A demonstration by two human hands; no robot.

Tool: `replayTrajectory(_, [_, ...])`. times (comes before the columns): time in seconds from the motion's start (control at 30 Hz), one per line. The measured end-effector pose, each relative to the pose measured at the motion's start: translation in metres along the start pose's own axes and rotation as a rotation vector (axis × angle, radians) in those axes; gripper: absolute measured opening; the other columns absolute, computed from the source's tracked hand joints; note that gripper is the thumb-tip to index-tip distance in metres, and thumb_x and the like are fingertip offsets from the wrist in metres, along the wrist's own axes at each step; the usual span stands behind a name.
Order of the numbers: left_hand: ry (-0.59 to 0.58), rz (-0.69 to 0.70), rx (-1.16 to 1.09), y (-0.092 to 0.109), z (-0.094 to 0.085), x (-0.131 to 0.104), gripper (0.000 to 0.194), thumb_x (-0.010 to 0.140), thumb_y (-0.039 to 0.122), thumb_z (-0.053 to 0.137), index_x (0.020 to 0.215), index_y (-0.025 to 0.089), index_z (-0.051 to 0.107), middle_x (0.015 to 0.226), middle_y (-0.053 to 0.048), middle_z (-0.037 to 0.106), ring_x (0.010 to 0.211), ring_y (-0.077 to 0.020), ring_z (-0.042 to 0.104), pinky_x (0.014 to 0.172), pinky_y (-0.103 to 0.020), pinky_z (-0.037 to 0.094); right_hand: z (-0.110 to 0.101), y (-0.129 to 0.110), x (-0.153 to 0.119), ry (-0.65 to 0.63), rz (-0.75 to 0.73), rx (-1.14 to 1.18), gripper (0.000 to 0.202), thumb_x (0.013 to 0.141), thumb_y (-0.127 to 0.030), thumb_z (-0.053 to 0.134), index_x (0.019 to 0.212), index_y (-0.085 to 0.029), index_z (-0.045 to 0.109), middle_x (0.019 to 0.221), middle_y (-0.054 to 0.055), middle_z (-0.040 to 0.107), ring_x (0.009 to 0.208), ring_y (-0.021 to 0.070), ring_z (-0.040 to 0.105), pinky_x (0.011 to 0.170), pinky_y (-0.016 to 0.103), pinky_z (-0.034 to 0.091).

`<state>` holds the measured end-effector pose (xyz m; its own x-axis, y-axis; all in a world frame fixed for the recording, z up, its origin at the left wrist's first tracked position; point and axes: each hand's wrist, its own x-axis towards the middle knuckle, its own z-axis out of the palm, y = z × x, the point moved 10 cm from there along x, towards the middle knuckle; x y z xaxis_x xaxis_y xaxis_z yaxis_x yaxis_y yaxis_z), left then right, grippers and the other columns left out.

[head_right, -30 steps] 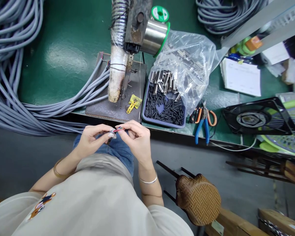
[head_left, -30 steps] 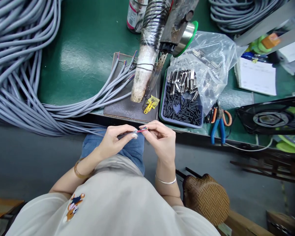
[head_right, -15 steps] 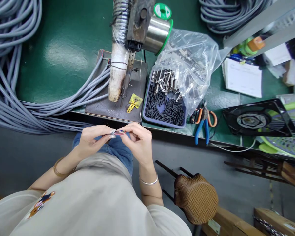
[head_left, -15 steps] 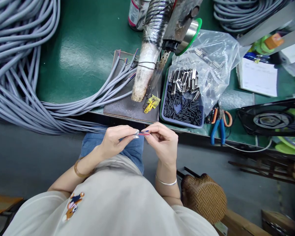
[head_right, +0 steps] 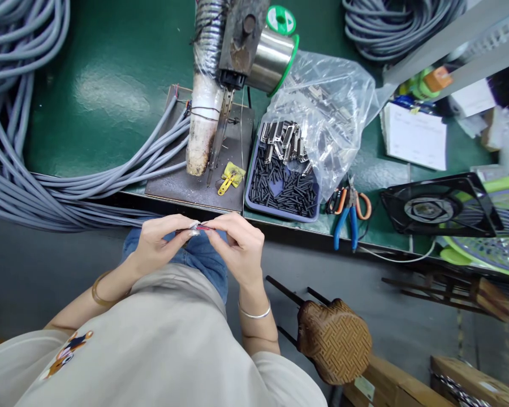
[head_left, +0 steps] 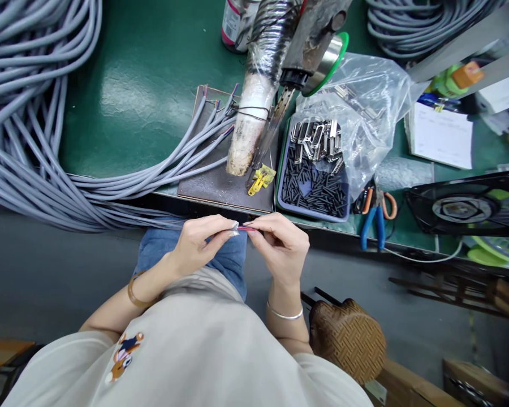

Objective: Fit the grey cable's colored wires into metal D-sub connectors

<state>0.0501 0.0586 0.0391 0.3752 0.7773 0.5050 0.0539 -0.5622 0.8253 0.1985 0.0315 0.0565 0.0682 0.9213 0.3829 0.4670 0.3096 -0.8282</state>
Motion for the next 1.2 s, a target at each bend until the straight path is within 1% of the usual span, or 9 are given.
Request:
replayTrajectory(0.1, [-0.017, -0.026, 0.002, -0.003, 0.002, 0.000, 0.009, 0.094, 0.012, 0.066, 0.098, 0.014, 0.073, 0.090, -0.009, 0.080, 0.079, -0.0149, 0.075, 0.071, -0.022, 0.059, 0.000, -0.004, 0.000, -0.010, -0.029, -0.011, 0.017, 0.088, -0.010, 0.072, 0.094, -0.025, 0.078, 0.084, 0.001, 0.076, 0.075, 0.0128, 0.066, 0.060, 0.025, 0.047])
replayTrajectory(0.17, [-0.030, -0.019, 0.009, -0.003, 0.003, 0.000, 0.010, 0.094, 0.012, 0.065, 0.099, 0.014, 0.073, 0.089, -0.009, 0.080, 0.078, -0.0148, 0.074, 0.070, -0.022, 0.058, 0.000, -0.003, 0.000, -0.017, -0.010, -0.015, 0.016, 0.088, -0.011, 0.072, 0.093, -0.025, 0.078, 0.085, 0.002, 0.076, 0.072, 0.0125, 0.064, 0.059, 0.025, 0.046])
replayTrajectory(0.37, [-0.115, 0.079, 0.064, 0.005, 0.009, 0.000, 0.010, 0.098, 0.015, 0.061, 0.099, 0.015, 0.071, 0.082, -0.005, 0.076, 0.072, -0.0130, 0.070, 0.068, -0.023, 0.055, 0.005, 0.019, -0.001, -0.107, 0.211, 0.042, 0.006, 0.089, -0.021, 0.072, 0.085, -0.020, 0.076, 0.078, 0.001, 0.070, 0.048, 0.0062, 0.036, 0.045, 0.025, 0.027])
replayTrajectory(0.6, [-0.282, 0.028, 0.317, -0.001, 0.028, 0.000, 0.030, 0.105, 0.025, 0.047, 0.082, 0.016, 0.064, 0.070, -0.002, 0.065, 0.062, -0.0127, 0.059, 0.061, -0.023, 0.045, 0.004, 0.005, -0.001, -0.121, 0.104, -0.185, 0.009, 0.092, -0.019, 0.066, 0.087, -0.021, 0.074, 0.083, 0.001, 0.071, 0.052, 0.0064, 0.039, 0.052, 0.025, 0.036])
replayTrajectory(0.73, [-0.170, -0.016, 0.205, 0.002, 0.022, 0.004, 0.024, 0.102, 0.029, 0.055, 0.082, 0.017, 0.061, 0.069, 0.001, 0.063, 0.057, -0.0095, 0.055, 0.057, -0.020, 0.042, 0.006, 0.027, -0.006, -0.063, 0.301, 0.068, 0.010, 0.088, -0.024, 0.069, 0.080, -0.019, 0.072, 0.075, -0.001, 0.065, 0.048, 0.0051, 0.032, 0.046, 0.024, 0.028])
replayTrajectory(0.87, [-0.086, -0.224, -0.024, -0.009, 0.018, 0.003, 0.009, 0.098, 0.024, 0.059, 0.095, 0.016, 0.061, 0.057, 0.009, 0.047, 0.045, -0.0052, 0.037, 0.046, -0.017, 0.031, 0.013, 0.044, -0.010, -0.006, 0.458, 0.242, 0.014, 0.084, -0.030, 0.070, 0.079, -0.018, 0.073, 0.071, -0.002, 0.059, 0.049, 0.0051, 0.034, 0.045, 0.023, 0.025])
replayTrajectory(0.93, [-0.054, -0.278, -0.072, -0.013, 0.017, 0.002, 0.009, 0.095, 0.023, 0.061, 0.101, 0.016, 0.063, 0.054, 0.011, 0.040, 0.044, -0.0053, 0.032, 0.044, -0.017, 0.028, 0.014, 0.043, -0.009, 0.016, 0.459, 0.241, 0.013, 0.083, -0.030, 0.071, 0.078, -0.018, 0.073, 0.070, -0.002, 0.057, 0.050, 0.0053, 0.035, 0.046, 0.023, 0.025])
replayTrajectory(1.1, [0.038, -0.344, -0.128, -0.018, 0.013, 0.000, 0.009, 0.091, 0.020, 0.062, 0.085, 0.016, 0.067, 0.072, 0.000, 0.062, 0.060, -0.0092, 0.050, 0.057, -0.020, 0.041, 0.013, 0.033, -0.004, 0.045, 0.392, 0.236, 0.009, 0.084, -0.024, 0.070, 0.079, -0.018, 0.074, 0.073, -0.002, 0.060, 0.049, 0.0042, 0.033, 0.047, 0.024, 0.023])
replayTrajectory(1.2, [0.089, -0.420, -0.163, -0.023, 0.012, -0.001, 0.010, 0.088, 0.019, 0.062, 0.079, 0.016, 0.065, 0.069, 0.001, 0.057, 0.057, -0.0085, 0.045, 0.053, -0.020, 0.038, 0.013, 0.029, -0.002, 0.057, 0.356, 0.220, 0.007, 0.084, -0.021, 0.071, 0.079, -0.019, 0.075, 0.073, -0.003, 0.061, 0.049, 0.0038, 0.032, 0.048, 0.024, 0.023])
